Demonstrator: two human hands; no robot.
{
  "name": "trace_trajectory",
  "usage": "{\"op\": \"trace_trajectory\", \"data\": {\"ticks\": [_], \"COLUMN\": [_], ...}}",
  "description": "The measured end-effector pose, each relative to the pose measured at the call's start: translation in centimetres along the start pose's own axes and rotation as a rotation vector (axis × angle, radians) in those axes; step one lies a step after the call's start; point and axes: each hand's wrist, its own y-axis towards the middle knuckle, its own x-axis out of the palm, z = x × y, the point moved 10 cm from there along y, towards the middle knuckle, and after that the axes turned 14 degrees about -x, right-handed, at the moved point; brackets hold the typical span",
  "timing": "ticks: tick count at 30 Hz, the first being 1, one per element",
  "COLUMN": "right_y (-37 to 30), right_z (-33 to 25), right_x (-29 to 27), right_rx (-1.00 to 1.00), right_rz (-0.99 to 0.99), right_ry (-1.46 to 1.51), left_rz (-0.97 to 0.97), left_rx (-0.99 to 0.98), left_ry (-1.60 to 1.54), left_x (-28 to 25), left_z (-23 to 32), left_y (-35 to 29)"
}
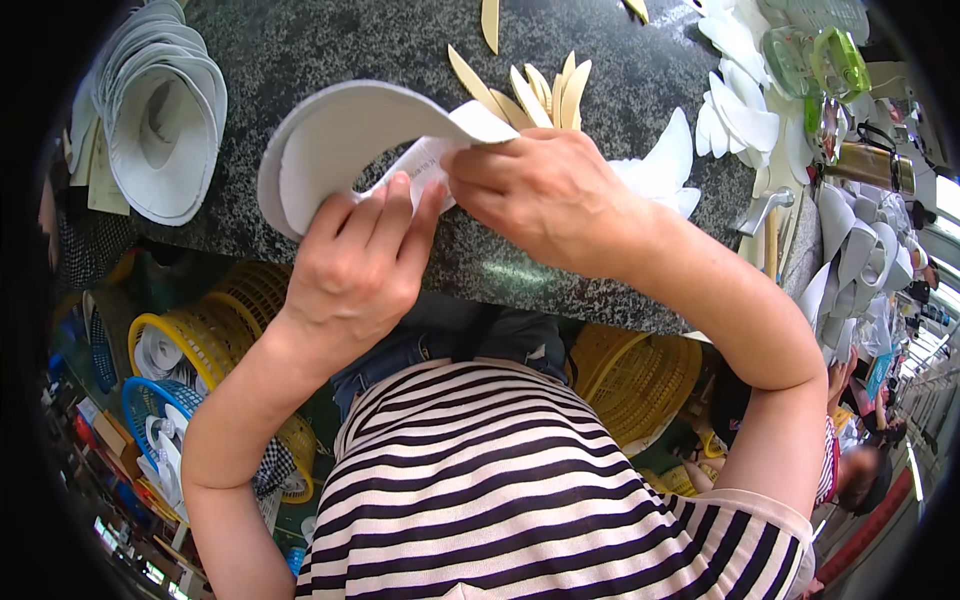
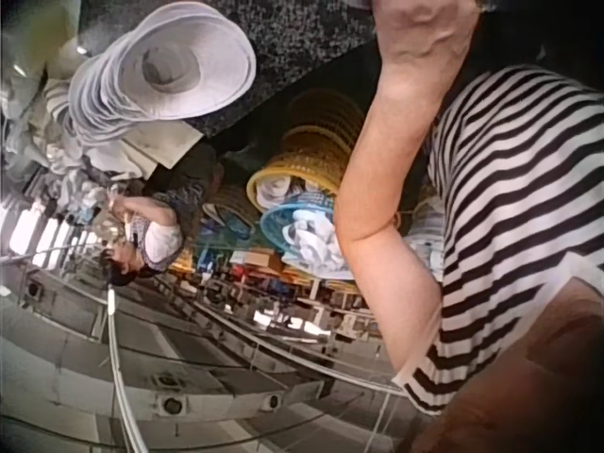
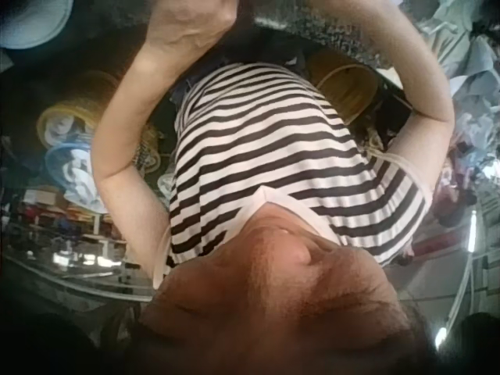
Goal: The recorder is assembling white shoe uppers by inserting supports and attaching decorative bows.
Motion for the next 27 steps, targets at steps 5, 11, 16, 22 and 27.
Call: {"op": "trace_trajectory", "data": {"ticks": [5, 11, 16, 22, 27], "right_y": [0.7, 0.9, 2.4, 2.4, 2.3], "right_z": [-0.4, -2.3, -3.9, -3.1, -2.2], "right_x": [0.1, 1.5, 2.2, 1.3, 0.9], "right_rx": [-0.097, -0.087, -0.071, -0.117, -0.011], "right_rz": [-0.070, -0.106, -0.072, -0.119, -0.042], "right_ry": [-0.027, -0.140, -0.265, -0.323, -0.128], "left_rz": [-0.038, 0.010, -0.011, -0.088, -0.133], "left_rx": [0.050, 0.008, -0.018, -0.039, -0.019], "left_ry": [0.078, -0.123, -0.169, 0.064, 0.045], "left_x": [0.4, -0.6, -0.9, -1.3, -1.2], "left_z": [0.6, -1.0, -1.6, -3.7, -2.7], "left_y": [-0.9, -3.5, -3.8, -4.6, -4.2]}}
